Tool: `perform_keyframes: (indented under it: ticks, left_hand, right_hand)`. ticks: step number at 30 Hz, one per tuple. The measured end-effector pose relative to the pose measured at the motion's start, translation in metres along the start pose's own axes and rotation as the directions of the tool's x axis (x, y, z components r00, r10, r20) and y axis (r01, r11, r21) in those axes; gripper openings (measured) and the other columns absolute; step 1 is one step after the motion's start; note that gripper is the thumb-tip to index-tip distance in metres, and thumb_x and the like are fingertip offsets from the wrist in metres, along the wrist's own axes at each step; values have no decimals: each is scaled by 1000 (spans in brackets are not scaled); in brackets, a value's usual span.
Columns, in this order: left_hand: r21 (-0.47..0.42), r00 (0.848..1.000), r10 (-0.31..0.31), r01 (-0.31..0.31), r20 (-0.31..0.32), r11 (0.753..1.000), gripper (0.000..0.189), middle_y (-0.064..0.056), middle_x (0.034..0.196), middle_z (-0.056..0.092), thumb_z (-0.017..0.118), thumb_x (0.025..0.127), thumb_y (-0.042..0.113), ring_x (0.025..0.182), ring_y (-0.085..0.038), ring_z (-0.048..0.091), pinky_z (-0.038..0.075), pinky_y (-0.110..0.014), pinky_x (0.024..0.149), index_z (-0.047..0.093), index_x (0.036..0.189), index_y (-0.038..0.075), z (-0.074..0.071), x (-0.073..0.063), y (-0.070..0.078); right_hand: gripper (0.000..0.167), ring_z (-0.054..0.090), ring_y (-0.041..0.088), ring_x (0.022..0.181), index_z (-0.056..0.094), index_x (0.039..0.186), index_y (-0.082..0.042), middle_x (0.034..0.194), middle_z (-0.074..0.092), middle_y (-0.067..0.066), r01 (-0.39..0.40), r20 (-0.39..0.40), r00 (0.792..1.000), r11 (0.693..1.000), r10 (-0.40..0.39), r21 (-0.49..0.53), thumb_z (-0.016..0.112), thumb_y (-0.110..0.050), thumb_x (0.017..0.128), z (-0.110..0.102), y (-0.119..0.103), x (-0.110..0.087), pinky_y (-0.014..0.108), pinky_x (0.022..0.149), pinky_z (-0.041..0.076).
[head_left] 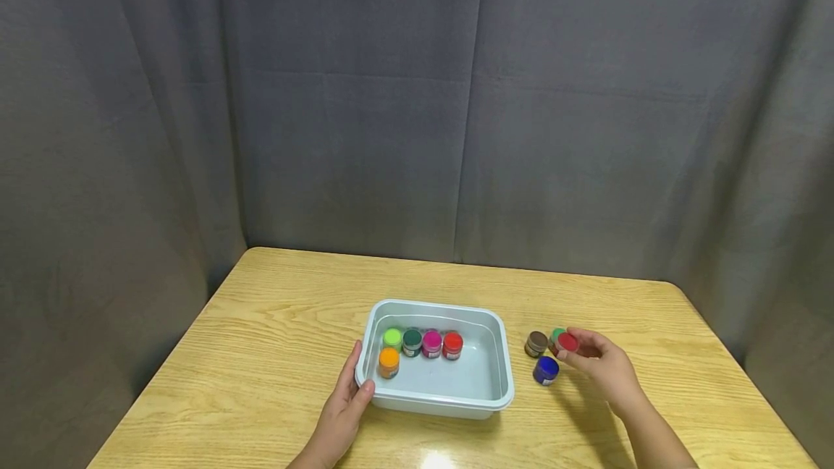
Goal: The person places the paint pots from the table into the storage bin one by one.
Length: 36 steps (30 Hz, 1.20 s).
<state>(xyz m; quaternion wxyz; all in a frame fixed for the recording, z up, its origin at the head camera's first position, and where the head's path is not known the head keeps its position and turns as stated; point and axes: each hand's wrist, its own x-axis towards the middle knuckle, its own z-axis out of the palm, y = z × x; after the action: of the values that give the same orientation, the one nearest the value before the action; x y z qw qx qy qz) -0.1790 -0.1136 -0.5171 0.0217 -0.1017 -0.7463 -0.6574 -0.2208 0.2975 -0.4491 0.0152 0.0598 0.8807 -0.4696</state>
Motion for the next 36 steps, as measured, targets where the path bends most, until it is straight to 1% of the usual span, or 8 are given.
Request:
perform_keyframes:
  ticks: [5, 9, 13, 17, 21, 26, 30, 36]
  left_hand:
    - [1, 1000, 12, -12, 3, 1000, 62, -17, 165, 7, 42, 106, 19, 148, -38, 13, 24, -8, 107, 10, 158, 8, 0, -1, 0]
    - [6, 1000, 20, -20, 1, 1000, 62, -18, 165, 7, 42, 106, 18, 148, -39, 14, 25, -9, 107, 11, 158, 8, 1, -1, 0]
    - [-8, 1000, 23, -23, 4, 1000, 62, -18, 165, 7, 42, 106, 18, 148, -38, 13, 25, -7, 106, 11, 158, 8, 1, -1, 1]
    - [-15, 999, 30, -30, 12, 999, 62, -19, 165, 5, 42, 106, 17, 148, -39, 11, 24, -6, 105, 10, 158, 8, 0, -1, 2]
    - [-16, 1000, 23, -23, 15, 1000, 62, -18, 165, 5, 42, 106, 18, 148, -38, 10, 24, -6, 105, 10, 158, 9, -1, -1, 3]
    - [-21, 1000, 13, -13, 20, 1000, 62, -17, 165, 5, 42, 106, 18, 149, -37, 10, 24, -7, 105, 10, 158, 10, -1, -1, 4]
    - [-14, 1000, 8, -7, 20, 1000, 62, -17, 165, 5, 42, 106, 19, 149, -38, 11, 26, -12, 109, 10, 158, 11, -1, -1, 3]
    - [-16, 1000, -2, 2, 18, 1000, 63, -17, 165, 5, 42, 106, 20, 149, -38, 11, 27, -12, 108, 10, 158, 10, -1, -1, 2]
  right_hand:
    - [64, 55, 9, 101, 47, 142, -3, 130, 57, 15, 28, 5, 1000, 998, -29, 49, 72, -32, 90, 5, -15, -1, 15, 79, 51]
    - [63, 55, 12, 101, 50, 139, -4, 124, 60, 13, 58, 4, 998, 997, -58, 57, 74, -31, 88, 9, -27, 0, 19, 79, 51]
    - [61, 55, 15, 105, 51, 139, -4, 122, 60, 13, 85, 32, 996, 994, -87, 65, 74, -30, 88, 13, -40, 0, 23, 82, 49]
    - [61, 57, 16, 105, 51, 139, -5, 122, 61, 13, 99, 57, 993, 991, -104, 91, 74, -28, 88, 19, -53, 1, 21, 83, 51]
    - [60, 58, 20, 109, 53, 138, -4, 123, 62, 15, 133, 71, 987, 985, -141, 112, 76, -26, 86, 28, -65, 2, 19, 81, 54]
    - [60, 58, 26, 114, 55, 138, -7, 124, 62, 15, 159, 105, 979, 980, -172, 118, 77, -27, 86, 41, -79, 1, 27, 82, 57]
    - [57, 59, 26, 112, 58, 135, -8, 122, 65, 13, 174, 124, 974, 978, -188, 112, 77, -26, 85, 52, -87, 2, 32, 85, 58]
    - [52, 59, 22, 107, 62, 129, -6, 118, 66, 11, 171, 162, 967, 973, -196, 156, 79, -20, 83, 72, -99, 3, 28, 83, 58]
